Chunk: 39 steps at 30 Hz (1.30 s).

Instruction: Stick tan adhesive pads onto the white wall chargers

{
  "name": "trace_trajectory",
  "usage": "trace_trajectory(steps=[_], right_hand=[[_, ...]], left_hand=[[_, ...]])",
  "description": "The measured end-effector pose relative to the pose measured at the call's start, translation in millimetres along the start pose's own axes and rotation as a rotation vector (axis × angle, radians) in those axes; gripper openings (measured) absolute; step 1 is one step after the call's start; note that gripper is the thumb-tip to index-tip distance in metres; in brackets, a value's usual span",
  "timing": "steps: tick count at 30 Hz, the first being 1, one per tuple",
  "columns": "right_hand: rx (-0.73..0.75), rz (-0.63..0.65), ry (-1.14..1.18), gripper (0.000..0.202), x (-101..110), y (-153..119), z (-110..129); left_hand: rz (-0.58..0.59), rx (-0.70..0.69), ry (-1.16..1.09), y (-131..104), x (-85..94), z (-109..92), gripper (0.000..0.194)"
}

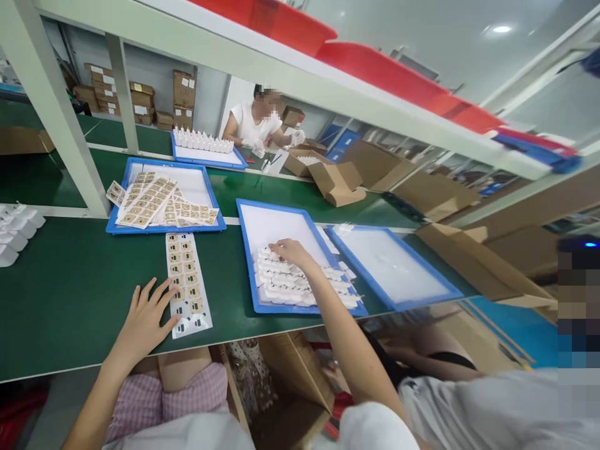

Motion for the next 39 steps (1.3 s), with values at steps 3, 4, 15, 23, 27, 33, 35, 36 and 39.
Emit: trace_trajectory(steps=[3, 4, 15, 23, 27, 33, 35, 36, 39], right_hand=[[0.032, -0.122, -0.037, 0.034, 12, -11, 10], [0.051, -0.191, -0.045, 0.036, 14, -20, 16], [0.704, -0.003, 0.251, 0.028, -147, -132, 81], [0.728, -0.095, 0.235, 0.021, -173, -126, 72], [0.790, -0.134, 0.185, 0.022, -166, -128, 75], [0.921, -0.146, 0.041, 0.025, -156, -126, 85], [0.950, -0.162, -0.016, 0.025, -152, -127, 88], [0.962, -0.170, -0.041, 0.025, -149, -128, 89], [1.011, -0.177, -0.104, 0.027, -142, -133, 93]], left_hand=[[0.058, 0.024, -0.045, 2, 7.0, -4, 0.053], [0.081, 0.036, -0.065, 3, 9.2, -6, 0.054], [0.268, -0.063, -0.227, 20, 11.8, -29, 0.059], [0.237, -0.052, -0.231, 16, 12.0, -31, 0.040], [0.232, -0.050, -0.228, 15, 13.5, -33, 0.038], [0.217, -0.047, -0.219, 14, 14.2, -34, 0.038], [0.226, -0.055, -0.211, 14, 13.5, -34, 0.040], [0.225, -0.059, -0.208, 13, 13.2, -34, 0.041], [0.192, -0.070, -0.197, 14, 12.4, -32, 0.043]])
Point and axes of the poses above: each hand's wrist, its own y-axis towards the middle knuckle, its own x-axis out of the back of the hand, z = x × y, the point moved 3 cm from there along y, towards the middle knuckle, and after that the axes turned 4 degrees about x, right-handed, at the moved point
